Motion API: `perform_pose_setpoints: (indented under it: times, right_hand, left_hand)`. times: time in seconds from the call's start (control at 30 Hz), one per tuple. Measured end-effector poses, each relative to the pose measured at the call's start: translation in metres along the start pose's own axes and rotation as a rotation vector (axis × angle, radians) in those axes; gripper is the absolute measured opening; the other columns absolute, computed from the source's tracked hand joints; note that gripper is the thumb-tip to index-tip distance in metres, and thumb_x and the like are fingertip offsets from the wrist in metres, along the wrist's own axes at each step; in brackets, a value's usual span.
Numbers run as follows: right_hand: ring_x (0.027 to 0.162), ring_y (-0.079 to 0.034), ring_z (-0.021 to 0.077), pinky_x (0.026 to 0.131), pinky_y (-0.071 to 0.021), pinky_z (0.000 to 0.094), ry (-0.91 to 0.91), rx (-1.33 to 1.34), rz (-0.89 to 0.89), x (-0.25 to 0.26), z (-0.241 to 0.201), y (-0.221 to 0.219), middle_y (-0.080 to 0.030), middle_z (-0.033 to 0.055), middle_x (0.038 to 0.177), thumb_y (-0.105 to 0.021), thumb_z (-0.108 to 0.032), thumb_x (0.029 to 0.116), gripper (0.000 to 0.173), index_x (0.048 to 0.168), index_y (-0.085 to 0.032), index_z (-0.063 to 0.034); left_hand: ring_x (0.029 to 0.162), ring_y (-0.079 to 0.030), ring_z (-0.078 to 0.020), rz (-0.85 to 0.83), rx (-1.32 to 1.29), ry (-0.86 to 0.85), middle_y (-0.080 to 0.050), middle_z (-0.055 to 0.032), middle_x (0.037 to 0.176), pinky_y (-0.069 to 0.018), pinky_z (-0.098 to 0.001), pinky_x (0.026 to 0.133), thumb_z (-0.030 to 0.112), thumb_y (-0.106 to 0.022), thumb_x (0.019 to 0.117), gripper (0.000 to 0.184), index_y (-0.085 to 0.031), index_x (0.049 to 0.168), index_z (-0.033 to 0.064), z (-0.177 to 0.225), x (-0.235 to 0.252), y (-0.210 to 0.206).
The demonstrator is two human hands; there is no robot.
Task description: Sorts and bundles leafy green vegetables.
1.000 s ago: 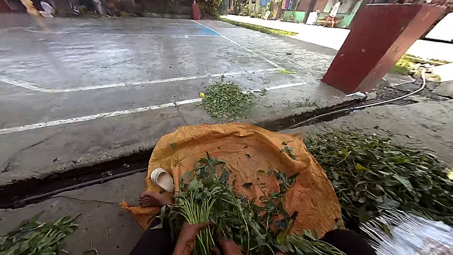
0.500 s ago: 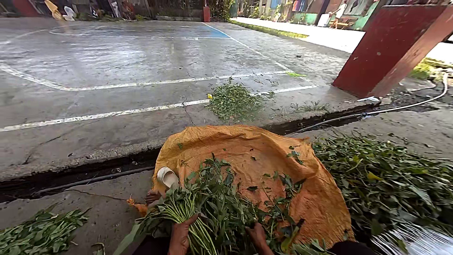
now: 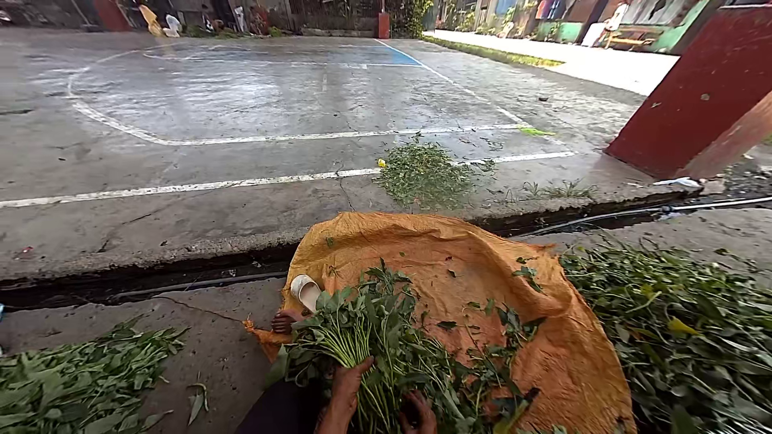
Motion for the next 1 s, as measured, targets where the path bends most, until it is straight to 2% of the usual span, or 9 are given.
perform_pose_setpoints:
  times: [0.2,0.33,0.37,0.5,0.63,0.7,0.8,0.9,1.0]
  right_hand:
    - [0.099,-0.067,0.0404,0.092,-0.0542,0.0507,0.050,-0.222,-0.168,0.005,-0.015,0.007,-0.066,0.0313,0.115,-0.060,-0.001,0.0947,0.042,0.136,-0.066,-0.0024]
    - [0.121,-0.060,0.0410,0.105,-0.0481,0.0508,-0.134,0.025,-0.241,0.016,-0.015,-0.006,-0.058,0.0330,0.132,-0.056,-0.019,0.1042,0.045,0.141,-0.055,0.0068]
    - [0.126,-0.058,0.0371,0.110,-0.0456,0.0479,-0.255,0.196,-0.196,0.019,-0.018,-0.012,-0.056,0.0312,0.138,-0.059,-0.021,0.1036,0.050,0.143,-0.050,0.0094]
    - [0.108,-0.059,0.0296,0.094,-0.0487,0.0457,-0.526,0.507,0.172,0.031,-0.027,-0.027,-0.060,0.0267,0.123,-0.074,-0.013,0.0941,0.053,0.134,-0.049,0.0112]
    - [0.137,-0.045,0.0447,0.112,-0.0374,0.0572,-0.544,0.447,0.186,0.041,-0.020,-0.026,-0.044,0.0347,0.149,-0.072,-0.022,0.0969,0.065,0.147,-0.044,0.0087]
    - [0.117,-0.057,0.0292,0.096,-0.0463,0.0452,-0.580,0.534,0.198,0.051,-0.022,-0.026,-0.059,0.0248,0.134,-0.069,-0.014,0.0980,0.046,0.137,-0.055,0.0069]
    - [0.084,-0.060,0.0119,0.071,-0.0490,0.0282,-0.566,0.815,0.262,0.059,-0.021,-0.019,-0.067,0.0111,0.103,-0.062,-0.003,0.0999,0.022,0.121,-0.057,0.0043]
    - [0.086,-0.067,0.0140,0.083,-0.0561,0.0307,-0.419,0.393,-0.019,0.043,-0.015,0.002,-0.071,0.0131,0.095,-0.067,0.006,0.0925,0.019,0.110,-0.063,0.0109]
    - [0.125,-0.059,0.0393,0.110,-0.0348,0.0643,-0.354,-0.291,-0.305,0.034,-0.016,0.017,-0.068,0.0219,0.127,-0.071,-0.025,0.0962,0.047,0.136,-0.062,-0.0002]
  left_hand:
    - [0.121,-0.060,-0.0258,-0.008,0.104,-0.002,-0.057,-0.0250,0.136,-0.0516,-0.0382,0.101,-0.007,-0.082,0.0785,0.079,-0.040,0.144,-0.0077,0.000,-0.008,-0.005]
    - [0.120,-0.061,-0.0250,-0.074,0.248,-0.063,-0.058,-0.0256,0.132,-0.0514,-0.0360,0.102,-0.007,-0.089,0.0677,0.089,-0.040,0.142,-0.0113,0.003,-0.011,-0.012]
    - [0.117,-0.062,-0.0236,-0.090,0.268,-0.067,-0.060,-0.0248,0.129,-0.0525,-0.0349,0.100,-0.007,-0.090,0.0662,0.087,-0.043,0.139,-0.0119,0.002,-0.013,-0.015]
    - [0.115,-0.062,-0.0239,-0.072,0.346,-0.105,-0.061,-0.0256,0.126,-0.0516,-0.0347,0.100,-0.007,-0.090,0.0649,0.086,-0.044,0.137,-0.0134,0.006,-0.015,-0.014]
    - [0.122,-0.060,-0.0327,-0.078,0.636,-0.141,-0.062,-0.0279,0.128,-0.0454,-0.0442,0.108,0.012,-0.094,0.0668,0.085,-0.050,0.135,-0.0127,0.004,-0.009,-0.007]
    - [0.117,-0.063,-0.0303,-0.084,0.637,-0.126,-0.065,-0.0250,0.122,-0.0483,-0.0435,0.104,0.016,-0.095,0.0656,0.080,-0.055,0.130,-0.0105,0.000,-0.007,-0.008]
    - [0.118,-0.061,-0.0303,-0.033,0.380,-0.041,-0.061,-0.0279,0.127,-0.0497,-0.0414,0.103,-0.002,-0.092,0.0663,0.083,-0.047,0.135,-0.0127,0.002,-0.007,-0.008]
    - [0.120,-0.061,-0.0303,0.063,0.284,-0.059,-0.059,-0.0281,0.130,-0.0504,-0.0415,0.103,-0.006,-0.089,0.0686,0.083,-0.044,0.138,-0.0124,0.013,0.000,0.004]
    - [0.120,-0.060,-0.0311,0.085,0.366,-0.089,-0.060,-0.0285,0.129,-0.0490,-0.0417,0.104,-0.002,-0.090,0.0699,0.080,-0.047,0.136,-0.0134,0.016,0.003,0.011]
Point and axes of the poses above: each hand's wrist, its own x-axis towards the middle knuckle, its own y-axis out of the back of the hand, z = x × y, the point moved 4 cm from there along x, towards the middle knuckle
